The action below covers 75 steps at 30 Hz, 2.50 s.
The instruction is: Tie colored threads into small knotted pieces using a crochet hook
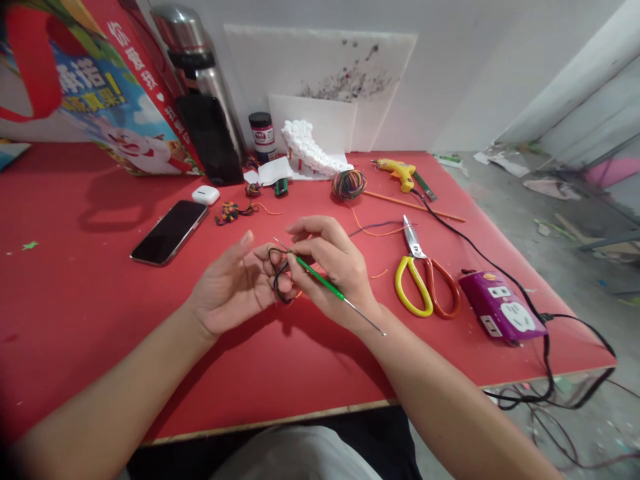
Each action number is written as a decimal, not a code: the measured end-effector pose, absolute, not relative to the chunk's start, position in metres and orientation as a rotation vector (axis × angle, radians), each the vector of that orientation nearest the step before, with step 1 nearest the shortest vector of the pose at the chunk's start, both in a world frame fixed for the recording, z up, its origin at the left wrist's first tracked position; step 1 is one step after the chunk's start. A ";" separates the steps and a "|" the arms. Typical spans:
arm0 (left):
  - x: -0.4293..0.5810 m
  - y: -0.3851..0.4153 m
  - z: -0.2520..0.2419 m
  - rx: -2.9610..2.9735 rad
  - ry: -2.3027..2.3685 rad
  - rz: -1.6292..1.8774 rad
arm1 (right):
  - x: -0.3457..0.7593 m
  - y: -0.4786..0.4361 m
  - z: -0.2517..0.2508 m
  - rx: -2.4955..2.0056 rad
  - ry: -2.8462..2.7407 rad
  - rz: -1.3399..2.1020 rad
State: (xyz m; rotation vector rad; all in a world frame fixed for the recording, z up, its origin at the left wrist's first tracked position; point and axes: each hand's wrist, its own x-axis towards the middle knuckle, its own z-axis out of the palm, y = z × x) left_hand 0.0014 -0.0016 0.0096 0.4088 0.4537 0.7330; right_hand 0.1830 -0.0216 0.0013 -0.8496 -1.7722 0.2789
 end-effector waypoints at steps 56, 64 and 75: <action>0.001 -0.008 0.025 0.667 0.537 0.952 | 0.193 -0.020 0.008 -0.867 -1.839 -0.142; 0.003 -0.004 0.019 0.441 0.486 0.938 | 0.189 -0.020 0.004 -0.912 -1.835 -0.144; 0.001 0.000 0.020 0.422 0.494 0.929 | 0.188 -0.017 0.002 -0.945 -1.702 0.071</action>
